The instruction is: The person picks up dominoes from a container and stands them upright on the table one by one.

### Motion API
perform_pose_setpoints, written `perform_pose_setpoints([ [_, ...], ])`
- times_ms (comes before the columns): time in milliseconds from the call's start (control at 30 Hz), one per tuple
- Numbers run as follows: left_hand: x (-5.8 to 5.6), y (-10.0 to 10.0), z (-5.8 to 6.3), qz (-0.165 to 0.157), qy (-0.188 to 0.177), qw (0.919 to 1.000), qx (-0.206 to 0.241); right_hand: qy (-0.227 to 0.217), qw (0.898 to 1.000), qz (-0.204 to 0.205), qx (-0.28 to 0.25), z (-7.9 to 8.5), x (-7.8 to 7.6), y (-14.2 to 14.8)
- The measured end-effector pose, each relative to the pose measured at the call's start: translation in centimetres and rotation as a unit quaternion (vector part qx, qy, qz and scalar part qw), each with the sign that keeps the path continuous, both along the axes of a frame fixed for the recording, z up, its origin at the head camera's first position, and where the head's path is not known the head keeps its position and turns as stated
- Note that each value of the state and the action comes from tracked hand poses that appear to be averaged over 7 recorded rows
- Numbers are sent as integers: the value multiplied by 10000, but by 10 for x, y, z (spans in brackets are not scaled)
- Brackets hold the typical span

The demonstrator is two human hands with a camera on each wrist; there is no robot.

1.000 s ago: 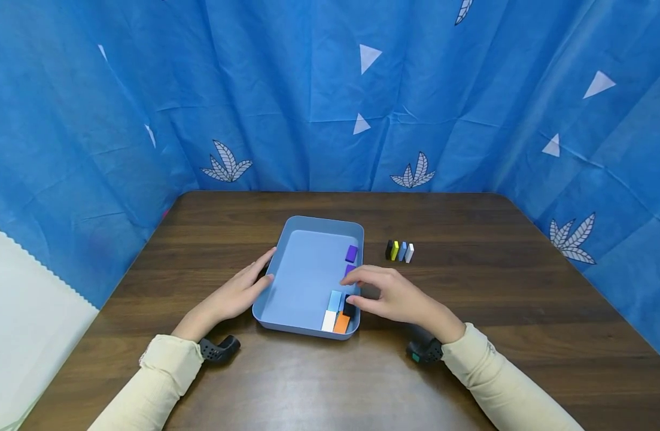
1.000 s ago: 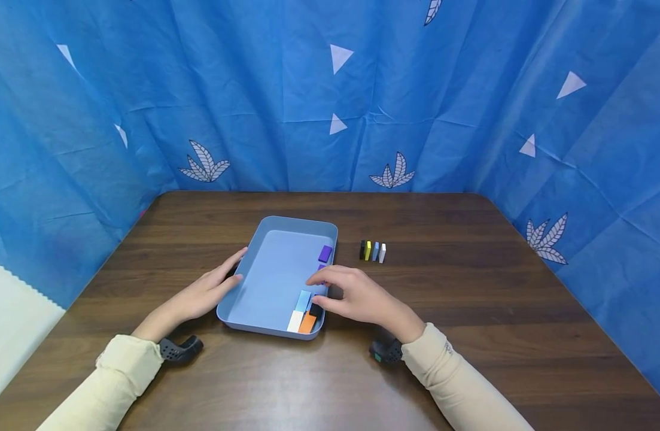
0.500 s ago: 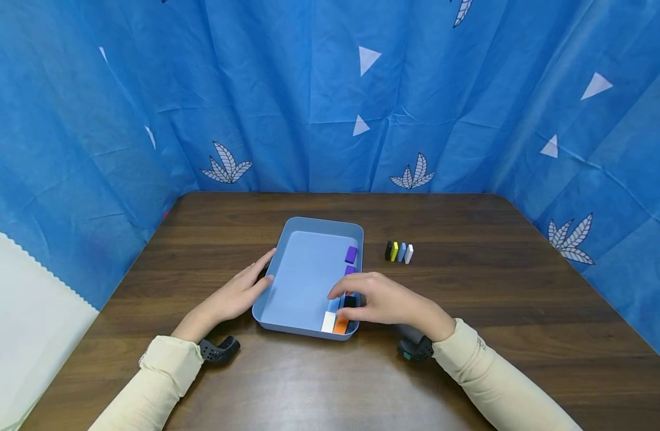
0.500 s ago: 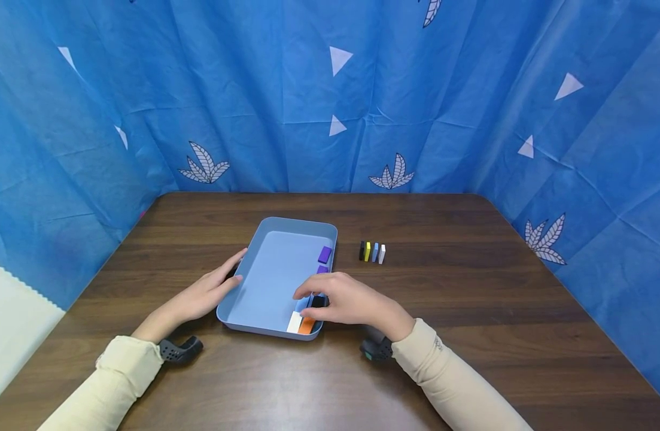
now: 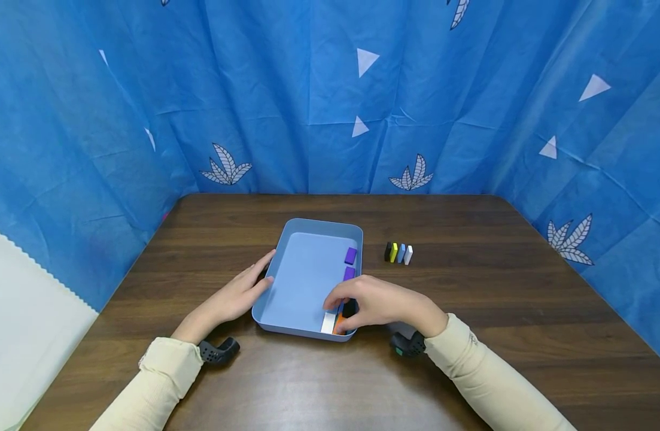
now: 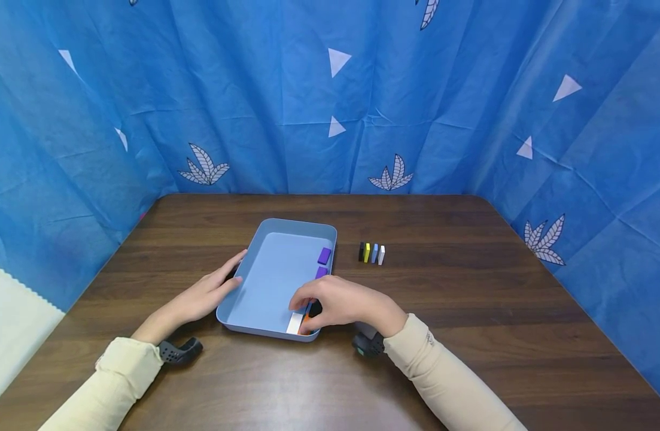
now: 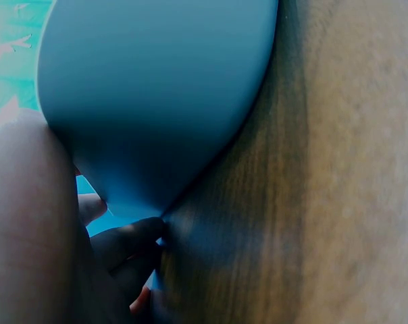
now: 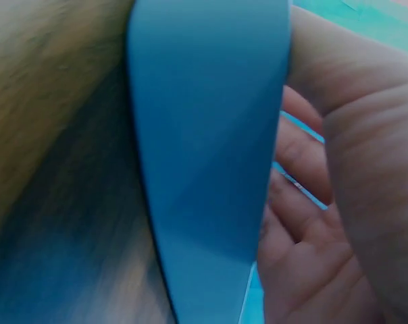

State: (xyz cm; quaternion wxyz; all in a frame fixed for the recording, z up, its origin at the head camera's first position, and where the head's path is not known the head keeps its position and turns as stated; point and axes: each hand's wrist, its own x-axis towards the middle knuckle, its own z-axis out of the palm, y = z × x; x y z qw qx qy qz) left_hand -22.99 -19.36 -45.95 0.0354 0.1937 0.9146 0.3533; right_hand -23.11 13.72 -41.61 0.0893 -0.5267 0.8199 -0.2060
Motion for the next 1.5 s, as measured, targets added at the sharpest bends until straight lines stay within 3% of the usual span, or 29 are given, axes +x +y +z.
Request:
perform_pose_setpoints([
  [300,2,-1,1,-17,-11,10000,19,-243,9993,-72,279,3,-1,-6],
  [767,3,-2,3,3,0,10000,-18,66,9999,-157,27,-3,-5,-10],
  [1500,2,-1,2,-7,-7,10000,-97,-187,9989,-145,410,2,1,-10],
])
